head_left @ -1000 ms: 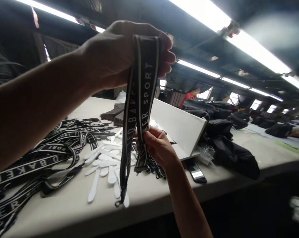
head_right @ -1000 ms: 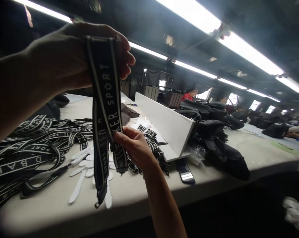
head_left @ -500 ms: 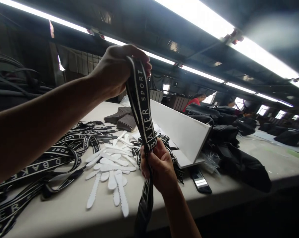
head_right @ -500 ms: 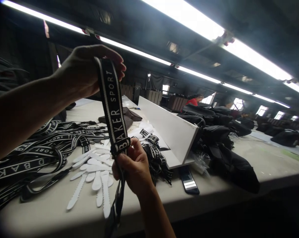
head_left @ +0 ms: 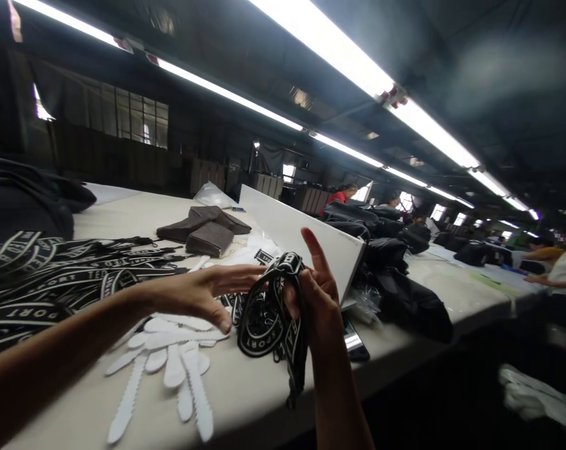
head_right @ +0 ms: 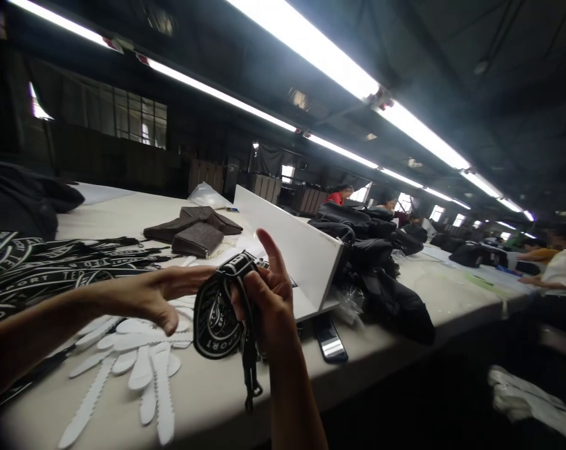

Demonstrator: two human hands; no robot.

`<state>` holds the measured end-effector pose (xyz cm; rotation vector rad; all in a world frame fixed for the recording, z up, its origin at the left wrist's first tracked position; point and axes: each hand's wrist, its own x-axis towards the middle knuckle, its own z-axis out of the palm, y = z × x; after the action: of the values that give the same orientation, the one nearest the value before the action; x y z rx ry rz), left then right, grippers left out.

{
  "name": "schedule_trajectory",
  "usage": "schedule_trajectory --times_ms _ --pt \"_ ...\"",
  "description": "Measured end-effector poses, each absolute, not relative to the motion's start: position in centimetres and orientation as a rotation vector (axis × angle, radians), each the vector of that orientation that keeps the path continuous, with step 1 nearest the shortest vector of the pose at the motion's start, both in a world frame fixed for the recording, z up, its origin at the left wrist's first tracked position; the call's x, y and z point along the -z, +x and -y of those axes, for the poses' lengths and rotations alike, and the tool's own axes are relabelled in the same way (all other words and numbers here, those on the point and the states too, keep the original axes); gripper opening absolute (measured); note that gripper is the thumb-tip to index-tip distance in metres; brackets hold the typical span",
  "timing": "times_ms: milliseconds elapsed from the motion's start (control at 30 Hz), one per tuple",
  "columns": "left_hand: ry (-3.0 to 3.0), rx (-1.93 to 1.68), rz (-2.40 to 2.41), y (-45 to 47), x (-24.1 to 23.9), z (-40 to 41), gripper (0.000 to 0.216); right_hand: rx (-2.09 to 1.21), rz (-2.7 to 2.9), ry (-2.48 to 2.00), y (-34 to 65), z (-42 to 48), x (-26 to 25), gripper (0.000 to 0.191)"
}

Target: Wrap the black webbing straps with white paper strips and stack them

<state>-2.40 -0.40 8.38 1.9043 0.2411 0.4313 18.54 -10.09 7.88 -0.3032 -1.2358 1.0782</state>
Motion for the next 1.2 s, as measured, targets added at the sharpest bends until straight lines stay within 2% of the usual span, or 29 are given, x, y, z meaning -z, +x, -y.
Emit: schedule_trajectory --times_ms 200,333,467,567,667,767,933,1067,1133,1200 --pt "1.628 -0.833 -0.150 2.9 -5.5 4.2 0.083 -0.922 1.278 -0.424 16.5 9.3 -8.6 0.079" --pt "1.571 -0.861 -0.256 3.3 -3.8 5.1 0.064 -0.924 1.242 -0.383 15.3 8.5 -8.7 0.071" --pt "1.687 -0.980 -0.455 1.6 -4.0 4.9 0.041 -1.001 1.273 -0.392 14.8 7.6 -8.8 0.069" --pt "1.834 -0.982 -0.585 0.4 -4.5 5.1 0.044 -0.944 1.251 -0.409 14.2 7.0 -8.7 0.070" --pt "1.990 -0.970 -0.648 0.3 -4.2 5.8 0.059 -0.862 1.174 -0.420 13.1 6.5 -8.3 0.069" --pt "2.128 -1.075 -0.667 1.1 -2.9 6.2 0.064 -0.749 0.996 -0.412 11.6 6.1 -7.7 0.064" --pt "1.939 -1.298 -0.521 2.3 -0.3 6.5 0.067 -0.636 0.716 -0.424 10.2 5.0 -7.1 0.055" --pt "1.835 -1.169 -0.591 1.5 0.1 7.6 0.047 -0.756 0.778 -0.585 11.4 3.7 -5.1 0.043" --pt "1.760 -0.931 -0.623 0.1 -0.3 8.1 0.039 -0.823 0.908 -0.704 12.7 3.3 -3.3 0.038" --pt "1.669 -0.646 -0.588 -1.6 -0.8 8.5 0.038 -0.865 1.050 -0.821 14.0 3.5 -1.2 0.042"
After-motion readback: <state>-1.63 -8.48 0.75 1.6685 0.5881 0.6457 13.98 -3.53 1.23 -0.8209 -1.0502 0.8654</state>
